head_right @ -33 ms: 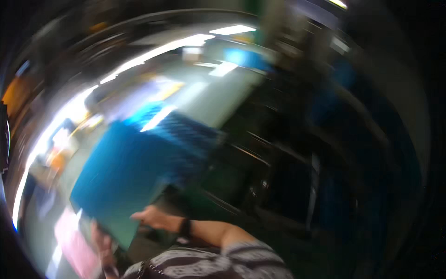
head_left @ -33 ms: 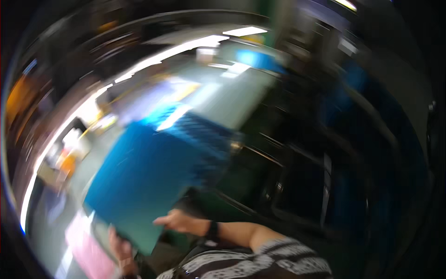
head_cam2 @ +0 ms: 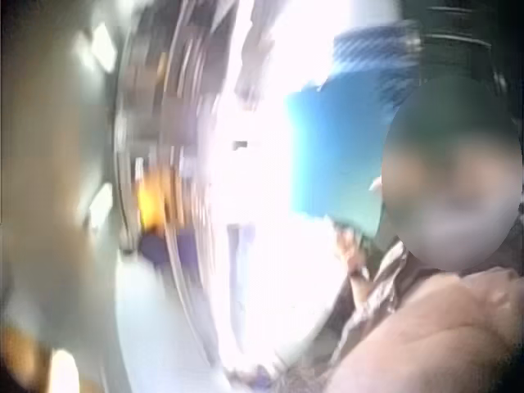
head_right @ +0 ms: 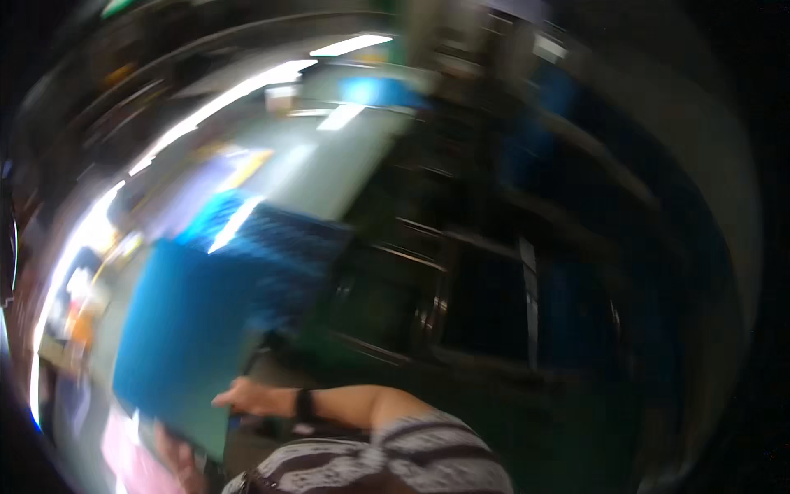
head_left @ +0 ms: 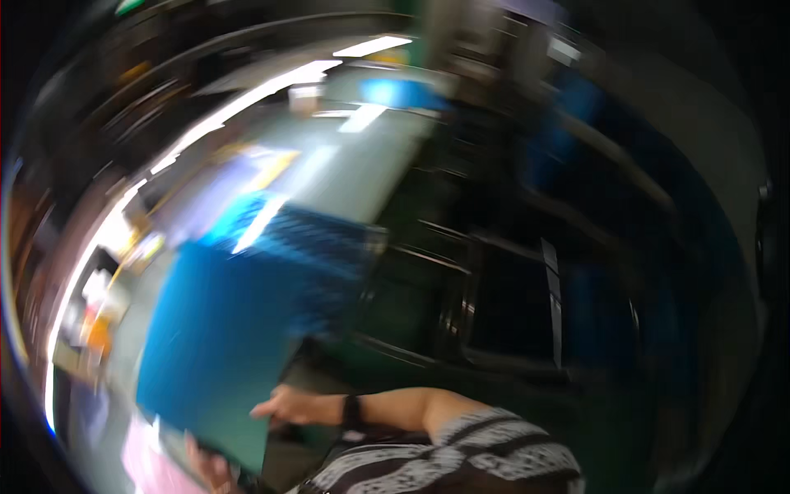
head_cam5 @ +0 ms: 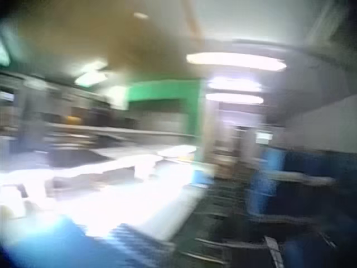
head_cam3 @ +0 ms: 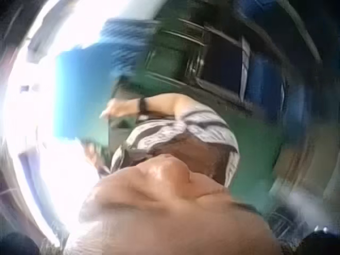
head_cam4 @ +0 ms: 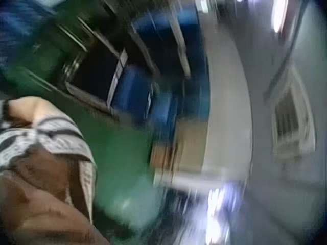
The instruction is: Inspecting and organizing patterned circuit sheets on a light table and placing them into racks.
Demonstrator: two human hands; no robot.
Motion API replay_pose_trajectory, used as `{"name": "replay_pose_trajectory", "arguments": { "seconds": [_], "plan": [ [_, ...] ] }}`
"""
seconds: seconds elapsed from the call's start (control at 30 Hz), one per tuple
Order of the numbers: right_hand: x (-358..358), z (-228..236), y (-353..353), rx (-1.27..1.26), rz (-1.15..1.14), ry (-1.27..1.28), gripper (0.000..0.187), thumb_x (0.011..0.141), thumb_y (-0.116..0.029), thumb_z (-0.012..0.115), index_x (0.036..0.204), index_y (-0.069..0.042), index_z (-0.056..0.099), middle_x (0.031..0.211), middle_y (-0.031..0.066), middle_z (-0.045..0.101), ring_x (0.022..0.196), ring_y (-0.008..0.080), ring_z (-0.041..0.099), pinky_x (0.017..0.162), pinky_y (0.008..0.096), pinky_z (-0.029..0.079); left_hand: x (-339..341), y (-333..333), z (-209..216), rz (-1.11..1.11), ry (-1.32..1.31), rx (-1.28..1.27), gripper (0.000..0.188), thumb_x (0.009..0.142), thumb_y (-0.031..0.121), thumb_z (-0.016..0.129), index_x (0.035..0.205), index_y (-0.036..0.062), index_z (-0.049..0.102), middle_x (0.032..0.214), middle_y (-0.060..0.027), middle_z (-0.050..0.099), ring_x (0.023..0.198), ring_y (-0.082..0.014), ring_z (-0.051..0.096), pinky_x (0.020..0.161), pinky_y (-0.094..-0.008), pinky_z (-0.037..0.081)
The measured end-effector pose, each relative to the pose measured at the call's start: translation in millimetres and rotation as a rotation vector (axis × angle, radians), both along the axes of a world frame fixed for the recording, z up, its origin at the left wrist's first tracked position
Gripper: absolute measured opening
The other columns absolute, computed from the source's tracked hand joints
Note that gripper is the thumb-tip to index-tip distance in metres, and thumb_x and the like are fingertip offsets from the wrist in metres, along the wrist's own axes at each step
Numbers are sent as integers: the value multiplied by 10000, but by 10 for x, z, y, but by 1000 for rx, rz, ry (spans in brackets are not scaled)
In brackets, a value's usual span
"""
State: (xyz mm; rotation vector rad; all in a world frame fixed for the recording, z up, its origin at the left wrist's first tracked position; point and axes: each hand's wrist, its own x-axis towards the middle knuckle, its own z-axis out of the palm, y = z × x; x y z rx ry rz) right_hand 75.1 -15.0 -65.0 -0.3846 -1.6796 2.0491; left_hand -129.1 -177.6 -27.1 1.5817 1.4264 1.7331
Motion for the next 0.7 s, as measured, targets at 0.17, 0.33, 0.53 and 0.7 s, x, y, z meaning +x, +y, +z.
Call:
{"name": "replay_pose_trajectory", "arguments": {
  "seconds": [0.17,0.33,0.53,0.7],
  "plan": [
    [-211,-67,-112,-614,-143,53,375,826,-35,637,1124,76,438,943,160,589,793,256,640,629,382,549,240,1239,-209,-514,-39,-81,542,932,309,436,1344,-36,361,1308,-181,460,1191,-296,469,996,-438,389],
    [-97,-31,-151,-699,-217,56,538,822,0,623,1250,46,300,1009,172,572,870,271,638,693,385,563,187,1269,-138,-568,-58,-112,532,934,312,437,1334,-34,371,1298,-176,468,1183,-291,473,992,-434,391],
    [24,153,-179,-690,-238,58,534,807,-22,649,1226,30,321,990,151,571,821,246,633,620,364,536,33,1172,-120,-532,-116,-142,521,937,314,439,1323,-31,383,1286,-171,478,1173,-285,477,987,-429,394],
    [55,98,-221,-648,-203,148,601,784,-19,677,1219,142,294,1011,197,525,830,272,618,666,389,546,-21,1096,-85,-509,-168,-189,511,940,317,441,1313,-30,392,1276,-166,486,1165,-280,481,982,-424,397]
  ]
}}
